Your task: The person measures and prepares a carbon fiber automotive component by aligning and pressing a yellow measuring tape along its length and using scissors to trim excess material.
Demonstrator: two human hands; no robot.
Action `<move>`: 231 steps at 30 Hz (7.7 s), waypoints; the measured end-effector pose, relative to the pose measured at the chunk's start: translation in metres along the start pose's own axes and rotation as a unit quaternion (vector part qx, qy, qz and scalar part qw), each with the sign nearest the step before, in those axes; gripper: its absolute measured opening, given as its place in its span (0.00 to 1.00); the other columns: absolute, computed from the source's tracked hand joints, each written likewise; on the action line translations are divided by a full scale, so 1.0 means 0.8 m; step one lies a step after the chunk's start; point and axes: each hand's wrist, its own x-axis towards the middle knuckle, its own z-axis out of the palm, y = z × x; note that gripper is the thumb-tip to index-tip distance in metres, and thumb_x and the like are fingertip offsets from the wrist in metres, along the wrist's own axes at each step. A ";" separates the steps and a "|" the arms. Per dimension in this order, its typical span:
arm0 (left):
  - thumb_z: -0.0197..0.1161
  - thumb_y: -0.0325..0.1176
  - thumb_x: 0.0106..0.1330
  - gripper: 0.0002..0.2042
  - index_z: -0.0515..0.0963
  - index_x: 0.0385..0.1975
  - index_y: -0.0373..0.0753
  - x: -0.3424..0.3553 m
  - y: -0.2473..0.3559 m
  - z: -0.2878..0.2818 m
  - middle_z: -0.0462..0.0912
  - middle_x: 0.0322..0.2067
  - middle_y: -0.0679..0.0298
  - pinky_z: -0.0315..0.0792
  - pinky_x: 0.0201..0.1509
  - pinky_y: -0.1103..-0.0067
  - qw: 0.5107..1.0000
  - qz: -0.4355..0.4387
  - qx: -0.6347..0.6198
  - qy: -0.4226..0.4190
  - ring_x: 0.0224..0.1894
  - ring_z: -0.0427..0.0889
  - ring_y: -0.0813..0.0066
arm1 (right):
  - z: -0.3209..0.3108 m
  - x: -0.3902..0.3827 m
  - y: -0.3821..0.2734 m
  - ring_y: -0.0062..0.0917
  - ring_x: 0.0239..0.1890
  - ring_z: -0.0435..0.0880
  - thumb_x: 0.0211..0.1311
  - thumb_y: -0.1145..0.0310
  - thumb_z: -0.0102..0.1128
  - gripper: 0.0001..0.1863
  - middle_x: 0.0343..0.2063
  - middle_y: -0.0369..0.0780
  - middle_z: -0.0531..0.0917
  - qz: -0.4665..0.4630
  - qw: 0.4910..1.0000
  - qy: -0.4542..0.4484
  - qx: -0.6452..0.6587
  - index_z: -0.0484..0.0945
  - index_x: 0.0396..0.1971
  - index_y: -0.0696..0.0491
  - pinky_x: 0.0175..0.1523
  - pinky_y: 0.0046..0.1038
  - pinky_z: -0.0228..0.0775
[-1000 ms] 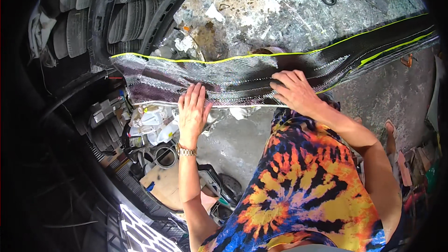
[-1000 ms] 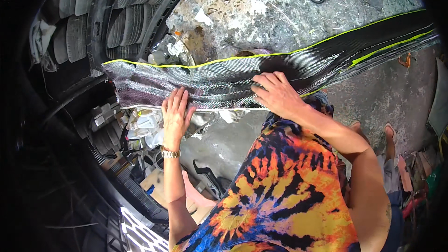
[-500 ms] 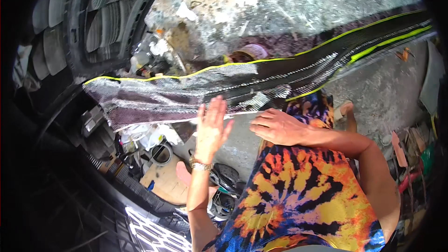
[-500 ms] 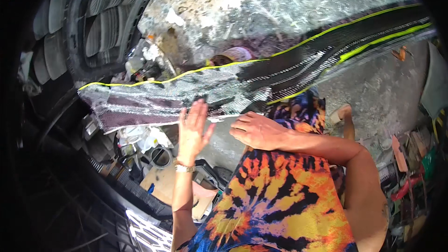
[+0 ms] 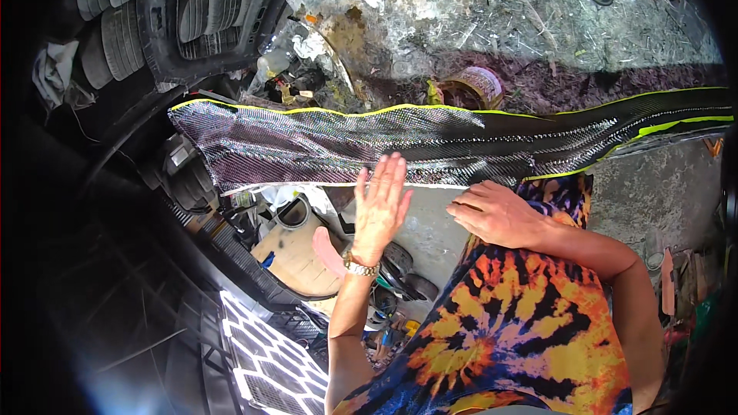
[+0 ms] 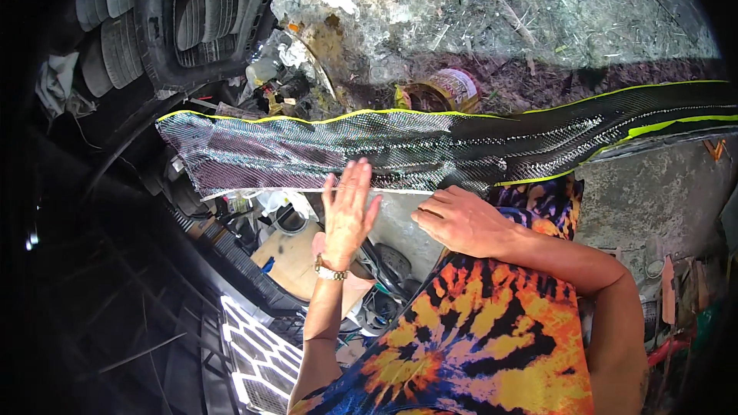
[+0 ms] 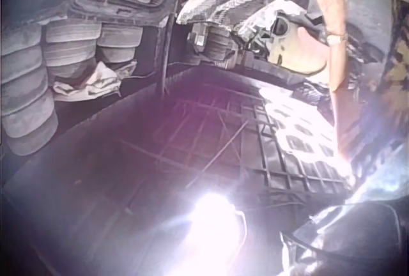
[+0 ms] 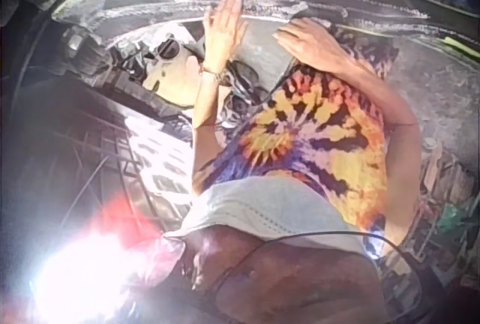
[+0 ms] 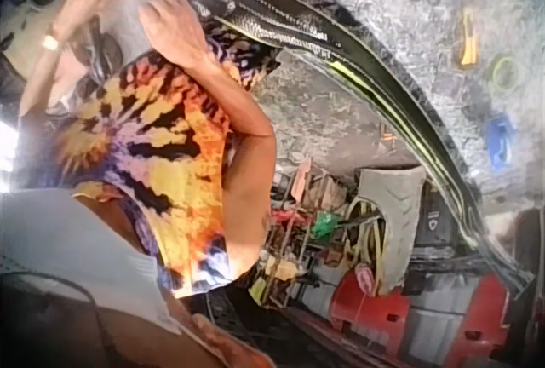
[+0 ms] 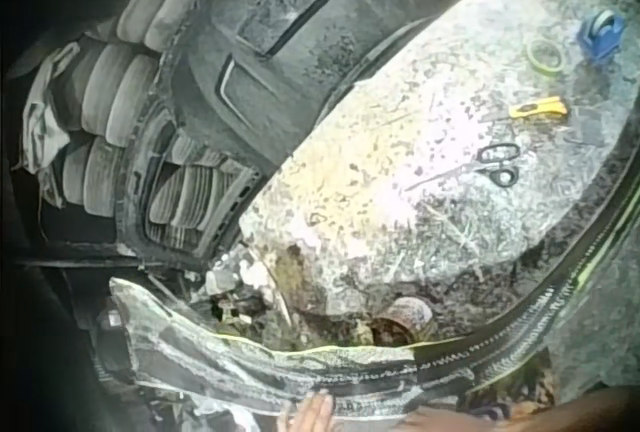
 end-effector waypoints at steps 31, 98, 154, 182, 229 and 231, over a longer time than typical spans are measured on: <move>0.65 0.28 0.60 0.14 0.81 0.46 0.45 0.020 -0.065 -0.041 0.80 0.52 0.67 0.58 0.66 0.64 0.999 0.013 -0.028 0.025 0.58 0.76 0.70 | -0.003 0.046 0.005 0.29 0.32 0.80 0.61 0.66 0.64 0.11 0.28 0.36 0.77 0.016 0.999 -0.025 -0.018 0.82 0.42 0.53 0.37 0.32 0.74; 0.61 0.37 0.66 0.19 0.78 0.55 0.37 0.023 -0.080 -0.068 0.79 0.57 0.61 0.53 0.75 0.58 0.988 0.126 0.084 0.041 0.64 0.73 0.70 | 0.076 0.124 -0.006 0.42 0.67 0.67 0.60 0.66 0.58 0.37 0.65 0.53 0.68 0.061 0.988 0.006 -0.139 0.59 0.68 0.64 0.72 0.41 0.57; 0.60 0.45 0.66 0.23 0.77 0.56 0.39 0.043 -0.115 -0.054 0.78 0.57 0.60 0.47 0.76 0.53 0.980 0.144 0.131 0.045 0.65 0.72 0.65 | 0.062 0.106 0.033 0.42 0.61 0.73 0.59 0.68 0.61 0.32 0.59 0.51 0.73 -0.008 0.988 0.075 -0.133 0.64 0.62 0.63 0.65 0.41 0.64; 0.49 0.40 0.76 0.37 0.39 0.74 0.26 0.184 0.016 0.025 0.33 0.76 0.41 0.33 0.80 0.62 0.688 -0.304 -0.376 0.542 0.78 0.34 0.47 | -0.076 0.308 0.027 0.30 0.46 0.87 0.66 0.67 0.60 0.17 0.41 0.46 0.87 0.038 0.999 0.013 0.027 0.78 0.50 0.62 0.53 0.31 0.77; 0.47 0.44 0.76 0.39 0.37 0.74 0.25 0.217 0.137 0.077 0.32 0.75 0.38 0.32 0.79 0.56 0.633 -0.362 -0.430 0.532 0.77 0.34 0.40 | -0.361 0.068 0.220 0.53 0.54 0.79 0.57 0.57 0.67 0.31 0.53 0.53 0.79 0.248 0.761 -0.087 -0.593 0.71 0.59 0.55 0.58 0.46 0.73; 0.46 0.45 0.76 0.38 0.37 0.74 0.25 0.225 0.128 0.076 0.32 0.75 0.38 0.32 0.79 0.57 0.644 -0.359 -0.431 0.519 0.78 0.34 0.41 | -0.373 0.058 0.220 0.51 0.55 0.79 0.57 0.56 0.66 0.31 0.51 0.54 0.80 0.246 0.775 -0.083 -0.576 0.72 0.58 0.56 0.59 0.45 0.72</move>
